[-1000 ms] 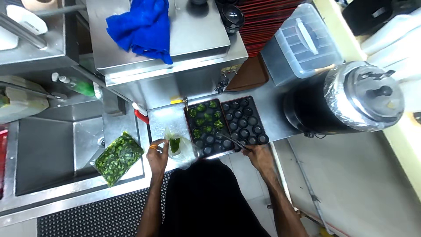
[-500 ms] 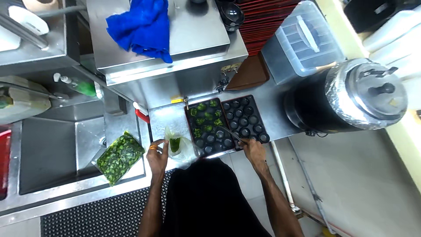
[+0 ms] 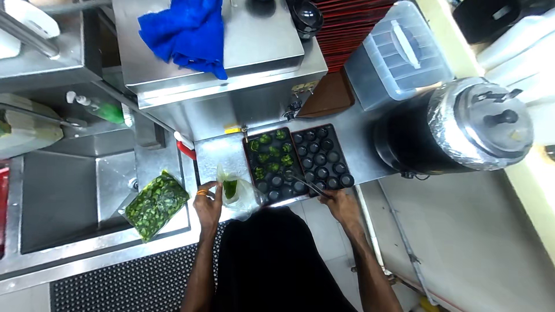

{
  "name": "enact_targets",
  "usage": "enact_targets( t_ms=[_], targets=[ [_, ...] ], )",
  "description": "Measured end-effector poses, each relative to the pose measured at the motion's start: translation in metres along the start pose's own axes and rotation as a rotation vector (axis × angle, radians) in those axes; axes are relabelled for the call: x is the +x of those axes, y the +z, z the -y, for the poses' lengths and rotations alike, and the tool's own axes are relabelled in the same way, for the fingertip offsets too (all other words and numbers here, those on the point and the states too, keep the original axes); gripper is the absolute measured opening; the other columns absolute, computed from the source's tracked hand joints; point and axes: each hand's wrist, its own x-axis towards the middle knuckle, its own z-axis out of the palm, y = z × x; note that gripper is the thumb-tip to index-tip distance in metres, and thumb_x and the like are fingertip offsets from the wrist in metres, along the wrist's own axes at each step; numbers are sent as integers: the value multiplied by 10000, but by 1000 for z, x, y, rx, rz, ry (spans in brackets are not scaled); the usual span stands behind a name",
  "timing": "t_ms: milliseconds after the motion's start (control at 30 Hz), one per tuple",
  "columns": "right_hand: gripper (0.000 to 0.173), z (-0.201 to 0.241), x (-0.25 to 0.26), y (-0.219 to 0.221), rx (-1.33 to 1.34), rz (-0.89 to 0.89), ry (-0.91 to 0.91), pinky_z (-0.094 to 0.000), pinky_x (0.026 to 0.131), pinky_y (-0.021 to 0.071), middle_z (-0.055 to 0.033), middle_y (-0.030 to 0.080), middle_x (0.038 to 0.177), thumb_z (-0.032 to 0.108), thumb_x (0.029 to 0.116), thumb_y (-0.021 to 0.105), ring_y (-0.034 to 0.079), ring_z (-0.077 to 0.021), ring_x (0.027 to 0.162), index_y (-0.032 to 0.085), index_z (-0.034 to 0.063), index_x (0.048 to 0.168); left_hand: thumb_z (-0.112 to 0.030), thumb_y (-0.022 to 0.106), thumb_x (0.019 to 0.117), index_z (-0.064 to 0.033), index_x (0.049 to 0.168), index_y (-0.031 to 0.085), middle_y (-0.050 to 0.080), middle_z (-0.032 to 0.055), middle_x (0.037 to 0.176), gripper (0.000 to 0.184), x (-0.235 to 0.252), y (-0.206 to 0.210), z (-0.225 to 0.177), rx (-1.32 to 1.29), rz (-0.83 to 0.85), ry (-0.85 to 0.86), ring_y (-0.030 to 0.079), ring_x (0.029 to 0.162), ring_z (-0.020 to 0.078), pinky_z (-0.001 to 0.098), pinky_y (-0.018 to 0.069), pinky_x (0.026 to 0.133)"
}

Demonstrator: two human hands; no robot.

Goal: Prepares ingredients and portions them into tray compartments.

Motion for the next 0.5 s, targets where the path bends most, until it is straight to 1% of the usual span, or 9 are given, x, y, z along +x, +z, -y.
enact_targets(
  t_ms=[100, 200, 300, 400, 433, 500],
  targets=[
    [324, 8, -10, -6, 126, -61, -98, -601, 910, 531, -71, 778, 1082, 418, 1000, 658, 725, -294, 1017, 762, 240, 1250, -266, 723, 960, -72, 1053, 740, 735, 61, 1010, 216, -2, -1, 1, -7, -9, 20, 581, 613, 27, 188, 485, 542],
    [338, 31, -23, -14, 123, -46, -226, -552, 916, 552, -45, 781, 1071, 444, 1001, 642, 733, -246, 1003, 755, 266, 1266, -245, 731, 953, -65, 1049, 739, 739, 65, 1026, 204, -5, 0, -1, -16, -21, 55, 591, 621, 25, 185, 492, 542],
    [369, 64, -43, -13, 9, 70, -357, -574, 920, 549, -71, 773, 1106, 468, 999, 619, 724, -293, 1034, 736, 288, 1299, -211, 740, 943, -52, 1036, 741, 746, 78, 1044, 184, -8, 1, -4, -31, -40, 112, 601, 625, 32, 188, 498, 541],
    [382, 101, -62, 6, -157, 147, -449, -604, 853, 557, -104, 769, 1053, 481, 1020, 558, 725, -348, 991, 710, 302, 1321, -198, 734, 948, -45, 1034, 737, 747, 87, 1068, 175, -11, 1, -7, -38, -49, 166, 618, 639, 43, 195, 514, 546],
    [375, 113, -67, 15, -207, 152, -459, -605, 826, 560, -116, 765, 1029, 466, 1027, 539, 725, -362, 972, 709, 291, 1312, -197, 733, 950, -47, 1037, 736, 747, 86, 1073, 174, -13, 1, -8, -36, -48, 175, 625, 650, 47, 199, 518, 553],
    [358, 137, -70, 34, -296, 166, -469, -605, 818, 554, -145, 754, 1040, 415, 1045, 510, 718, -390, 982, 699, 237, 1292, -197, 738, 946, -49, 1030, 738, 747, 85, 1071, 171, -14, 2, -11, -31, -52, 195, 630, 655, 53, 200, 521, 555]
  ],
)
